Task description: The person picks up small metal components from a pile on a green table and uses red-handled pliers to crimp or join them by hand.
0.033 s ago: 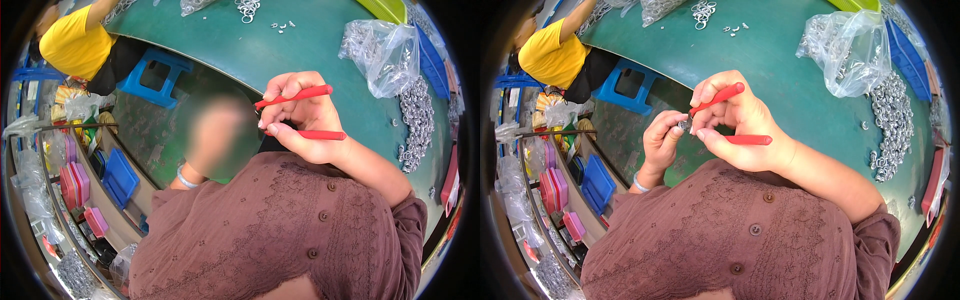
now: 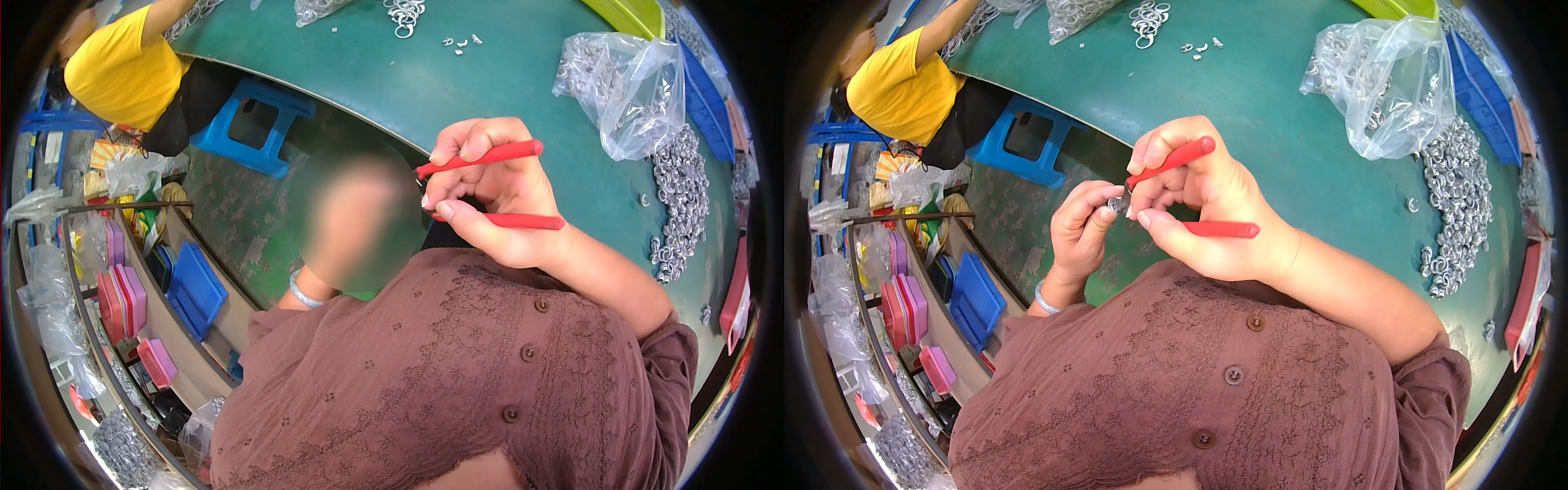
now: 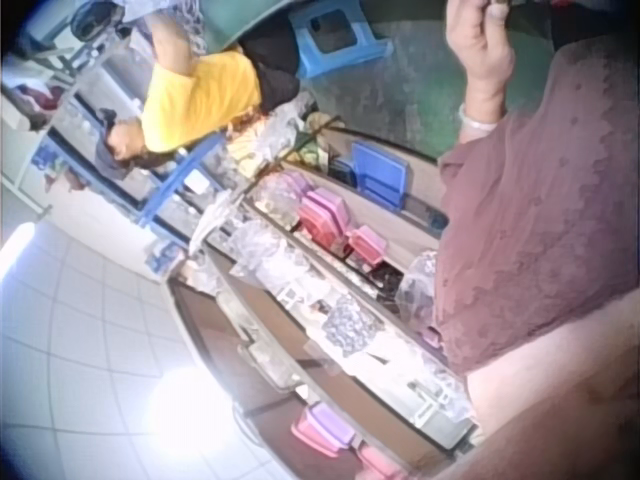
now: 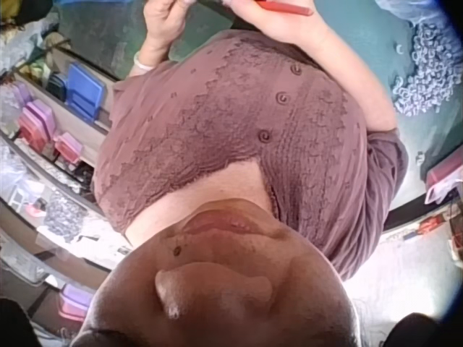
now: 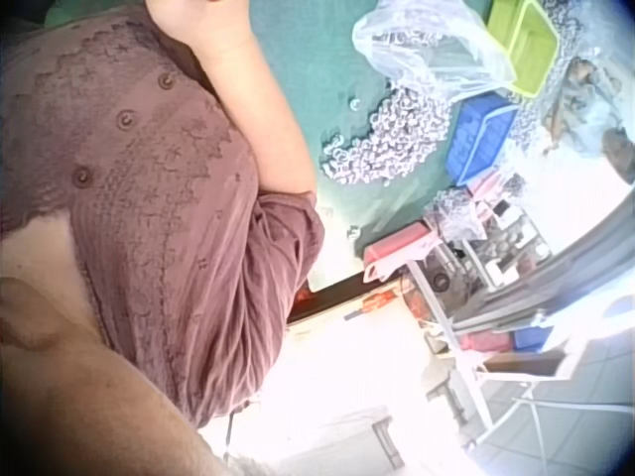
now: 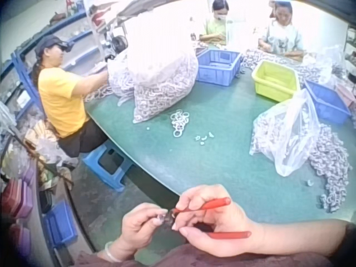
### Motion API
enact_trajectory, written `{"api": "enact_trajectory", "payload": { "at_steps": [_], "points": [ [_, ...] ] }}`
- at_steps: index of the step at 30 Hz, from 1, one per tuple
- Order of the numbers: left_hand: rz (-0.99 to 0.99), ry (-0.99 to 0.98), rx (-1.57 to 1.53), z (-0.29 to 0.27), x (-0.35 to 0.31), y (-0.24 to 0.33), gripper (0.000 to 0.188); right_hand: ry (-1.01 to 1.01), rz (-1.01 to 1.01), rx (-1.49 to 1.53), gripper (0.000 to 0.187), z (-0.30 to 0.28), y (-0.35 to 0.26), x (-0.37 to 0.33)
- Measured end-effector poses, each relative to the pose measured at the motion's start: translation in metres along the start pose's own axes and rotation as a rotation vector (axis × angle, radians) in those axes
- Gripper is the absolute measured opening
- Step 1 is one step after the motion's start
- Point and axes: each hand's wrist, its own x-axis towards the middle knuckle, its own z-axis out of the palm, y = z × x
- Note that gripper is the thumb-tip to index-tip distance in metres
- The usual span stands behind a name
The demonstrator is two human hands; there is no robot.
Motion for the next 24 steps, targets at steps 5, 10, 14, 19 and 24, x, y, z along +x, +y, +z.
{"api": "enact_trajectory", "payload": {
  "at_steps": [5, 10, 14, 19, 24],
  "points": [
    [-0.024, 0.016, 0.002, -0.0009, -0.0025, 0.0006, 0.016, -0.004, -0.063, -0.087, 0.045, 0.0029, -0.0004, -0.0009],
    [-0.061, 0.027, -0.103, 0.0012, -0.0036, -0.0023, 0.017, 0.000, -0.056, -0.097, 0.045, 0.0027, 0.0006, -0.0009],
    [-0.054, 0.008, -0.050, -0.0006, -0.0040, -0.0026, 0.018, -0.022, -0.045, -0.085, 0.044, 0.0033, -0.0027, 0.0001],
    [-0.058, 0.037, -0.079, 0.0013, -0.0066, -0.0056, 0.018, -0.011, -0.062, -0.083, 0.044, 0.0024, 0.0009, 0.0007],
    [-0.073, 0.012, -0.072, -0.0009, -0.0046, -0.0020, 0.018, -0.009, -0.107, -0.160, 0.044, 0.0047, -0.0001, -0.0003]
  ]
}}
